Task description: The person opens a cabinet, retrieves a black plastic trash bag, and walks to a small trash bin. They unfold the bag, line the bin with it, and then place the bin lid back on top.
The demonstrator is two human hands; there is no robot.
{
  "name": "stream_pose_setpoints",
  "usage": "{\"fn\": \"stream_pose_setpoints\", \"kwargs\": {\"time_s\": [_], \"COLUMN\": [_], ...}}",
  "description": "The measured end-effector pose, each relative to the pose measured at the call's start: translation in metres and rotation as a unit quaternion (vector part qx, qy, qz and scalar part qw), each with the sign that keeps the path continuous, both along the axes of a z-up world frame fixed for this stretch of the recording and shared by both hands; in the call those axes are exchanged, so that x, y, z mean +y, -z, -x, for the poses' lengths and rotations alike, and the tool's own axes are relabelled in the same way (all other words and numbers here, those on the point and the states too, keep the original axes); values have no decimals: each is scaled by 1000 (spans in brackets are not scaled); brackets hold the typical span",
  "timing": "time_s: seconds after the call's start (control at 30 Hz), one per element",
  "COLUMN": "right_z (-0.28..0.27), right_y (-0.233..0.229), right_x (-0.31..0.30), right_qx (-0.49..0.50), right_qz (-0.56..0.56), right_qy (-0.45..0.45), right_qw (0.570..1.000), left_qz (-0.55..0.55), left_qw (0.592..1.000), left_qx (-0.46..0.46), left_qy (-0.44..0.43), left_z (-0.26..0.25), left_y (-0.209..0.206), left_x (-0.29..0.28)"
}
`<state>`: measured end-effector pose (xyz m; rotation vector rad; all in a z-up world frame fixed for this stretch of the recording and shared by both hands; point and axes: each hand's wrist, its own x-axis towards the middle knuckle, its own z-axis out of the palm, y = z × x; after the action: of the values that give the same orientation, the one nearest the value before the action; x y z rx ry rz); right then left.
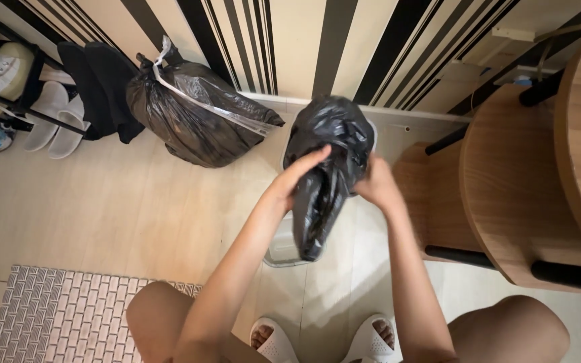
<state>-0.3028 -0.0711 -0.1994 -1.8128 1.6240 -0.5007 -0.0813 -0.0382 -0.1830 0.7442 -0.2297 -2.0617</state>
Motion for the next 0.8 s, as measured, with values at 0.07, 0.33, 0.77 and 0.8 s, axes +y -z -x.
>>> {"fn": "stream_pose_setpoints", "kwargs": {"time_s": [0.07,0.33,0.77,0.8], "right_z": [8,22,-45,-43], "right_y": [31,-53,145,162], "right_x": [-10,21,-96,-96], "right_qx": [-13,17,233,234], "right_qz": [10,79,-147,-156], "right_qy": [-1,34,-35,-43], "right_qw": [1000,996,961,959], "left_qz": [14,321,168,176], "left_qw": [1000,832,552,530], "left_qx": [-2,-422,-796,-806], "left_qy": [10,-163,181,197], "left_z": [-6,-32,39,36], "left_y": [-2,7,196,196], "left_x": [-3,-24,-92,-93]}}
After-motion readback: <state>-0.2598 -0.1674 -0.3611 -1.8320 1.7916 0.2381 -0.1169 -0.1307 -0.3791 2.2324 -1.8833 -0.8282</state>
